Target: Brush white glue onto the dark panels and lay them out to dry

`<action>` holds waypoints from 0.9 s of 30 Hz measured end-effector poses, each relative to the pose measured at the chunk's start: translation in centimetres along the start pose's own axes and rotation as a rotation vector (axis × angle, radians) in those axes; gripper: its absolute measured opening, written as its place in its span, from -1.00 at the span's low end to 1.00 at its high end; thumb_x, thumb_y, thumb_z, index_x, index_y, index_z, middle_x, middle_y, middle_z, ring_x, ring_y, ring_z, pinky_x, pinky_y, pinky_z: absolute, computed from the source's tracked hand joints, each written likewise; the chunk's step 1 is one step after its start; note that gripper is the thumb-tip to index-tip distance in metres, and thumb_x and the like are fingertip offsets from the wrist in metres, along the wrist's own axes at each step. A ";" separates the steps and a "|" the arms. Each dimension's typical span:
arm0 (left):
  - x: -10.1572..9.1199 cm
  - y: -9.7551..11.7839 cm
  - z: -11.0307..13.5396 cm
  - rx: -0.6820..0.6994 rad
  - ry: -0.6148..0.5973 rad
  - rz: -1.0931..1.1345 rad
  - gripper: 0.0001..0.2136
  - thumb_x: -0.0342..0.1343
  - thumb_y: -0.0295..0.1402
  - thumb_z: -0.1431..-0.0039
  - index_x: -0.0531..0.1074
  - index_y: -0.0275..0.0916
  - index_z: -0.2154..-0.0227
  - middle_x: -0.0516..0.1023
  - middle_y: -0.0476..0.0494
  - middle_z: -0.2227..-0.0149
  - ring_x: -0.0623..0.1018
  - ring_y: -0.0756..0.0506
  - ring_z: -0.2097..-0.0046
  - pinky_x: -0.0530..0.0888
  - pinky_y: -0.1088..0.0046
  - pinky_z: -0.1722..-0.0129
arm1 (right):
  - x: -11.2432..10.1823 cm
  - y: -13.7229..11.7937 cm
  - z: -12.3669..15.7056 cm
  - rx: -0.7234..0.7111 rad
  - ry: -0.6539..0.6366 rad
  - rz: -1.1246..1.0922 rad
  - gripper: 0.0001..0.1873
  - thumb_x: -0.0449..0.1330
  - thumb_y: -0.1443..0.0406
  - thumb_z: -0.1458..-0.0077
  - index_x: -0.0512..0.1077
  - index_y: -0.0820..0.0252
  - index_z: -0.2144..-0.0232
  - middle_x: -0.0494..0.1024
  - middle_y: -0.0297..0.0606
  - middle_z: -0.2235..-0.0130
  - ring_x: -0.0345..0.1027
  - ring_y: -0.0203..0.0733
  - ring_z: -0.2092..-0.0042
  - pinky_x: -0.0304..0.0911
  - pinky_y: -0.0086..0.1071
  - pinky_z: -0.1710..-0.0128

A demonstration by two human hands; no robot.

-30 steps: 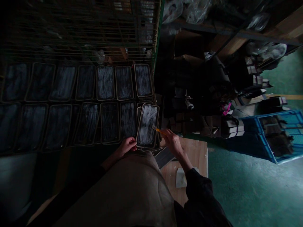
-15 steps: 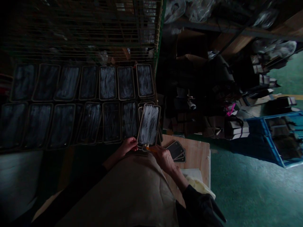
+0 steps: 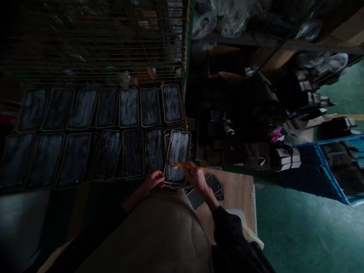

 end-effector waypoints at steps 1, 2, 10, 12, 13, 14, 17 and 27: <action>0.0 0.1 0.0 -0.002 -0.006 -0.014 -0.77 0.22 -0.28 0.00 0.28 -0.25 0.40 0.45 0.06 0.58 0.54 -0.01 0.55 0.44 0.52 0.54 | -0.7 0.6 -0.9 -0.007 0.063 0.006 -0.73 0.03 0.22 -0.27 0.44 0.18 0.11 0.56 -0.21 0.25 0.47 -0.27 0.39 0.38 -0.45 0.41; 0.1 0.2 0.0 -0.004 -0.013 -0.023 -0.78 0.21 -0.28 -0.01 0.27 -0.25 0.41 0.45 0.06 0.58 0.54 -0.02 0.55 0.44 0.52 0.54 | -1.6 1.2 -1.8 -0.012 0.134 0.019 -0.73 0.03 0.21 -0.26 0.44 0.18 0.11 0.55 -0.20 0.22 0.47 -0.26 0.36 0.39 -0.44 0.39; 0.4 0.9 0.5 0.004 -0.079 0.011 -0.73 0.20 -0.20 -0.01 0.28 -0.25 0.37 0.49 -0.01 0.47 0.59 -0.07 0.44 0.47 0.49 0.48 | -4.9 2.0 -7.0 -0.127 0.301 0.196 -0.71 -0.01 0.24 -0.29 0.45 0.18 0.08 0.51 -0.18 0.16 0.45 -0.23 0.24 0.36 -0.43 0.29; 0.5 0.8 0.5 -0.015 -0.080 0.031 -0.71 0.22 -0.19 0.01 0.27 -0.25 0.38 0.48 -0.01 0.47 0.60 -0.07 0.44 0.48 0.48 0.48 | -4.5 1.9 -7.6 -0.134 0.254 0.315 -0.71 -0.01 0.28 -0.28 0.45 0.17 0.06 0.52 -0.19 0.17 0.44 -0.22 0.23 0.33 -0.45 0.28; 0.6 0.8 0.5 -0.022 -0.082 0.037 -0.71 0.22 -0.19 0.02 0.26 -0.25 0.38 0.48 -0.01 0.48 0.60 -0.08 0.44 0.48 0.47 0.48 | -4.3 1.9 -7.7 -0.124 0.232 0.363 -0.71 -0.01 0.30 -0.28 0.45 0.18 0.06 0.52 -0.19 0.17 0.44 -0.22 0.23 0.31 -0.46 0.29; 0.7 0.9 0.5 -0.024 -0.082 0.044 -0.71 0.22 -0.20 0.02 0.26 -0.24 0.38 0.48 0.00 0.47 0.60 -0.08 0.44 0.49 0.47 0.48 | -4.2 1.8 -7.5 -0.110 0.212 0.397 -0.71 -0.01 0.31 -0.27 0.45 0.18 0.05 0.53 -0.18 0.16 0.45 -0.22 0.22 0.30 -0.46 0.29; 1.0 1.2 0.8 -0.031 -0.089 0.082 -0.72 0.21 -0.22 0.01 0.27 -0.24 0.35 0.50 -0.02 0.44 0.60 -0.09 0.43 0.51 0.43 0.44 | -4.3 1.3 -6.0 -0.068 0.135 0.401 -0.72 0.01 0.28 -0.27 0.45 0.19 0.06 0.55 -0.17 0.14 0.46 -0.21 0.23 0.30 -0.47 0.32; 3.4 5.8 2.9 -0.056 -0.260 0.217 -0.64 0.16 -0.33 -0.01 0.35 -0.24 0.09 0.54 -0.09 0.40 0.56 -0.05 0.46 0.45 0.48 0.45 | -10.0 0.5 -0.7 0.123 0.446 -0.081 -0.61 0.12 0.07 -0.21 0.44 0.21 0.06 0.58 -0.19 0.25 0.52 -0.21 0.35 0.42 -0.42 0.37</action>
Point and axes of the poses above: each hand's wrist, its own z-axis away from the middle knuckle, its own x-axis out of the palm, y = z × x, the point moved 8 cm from there along -z, towards the middle knuckle
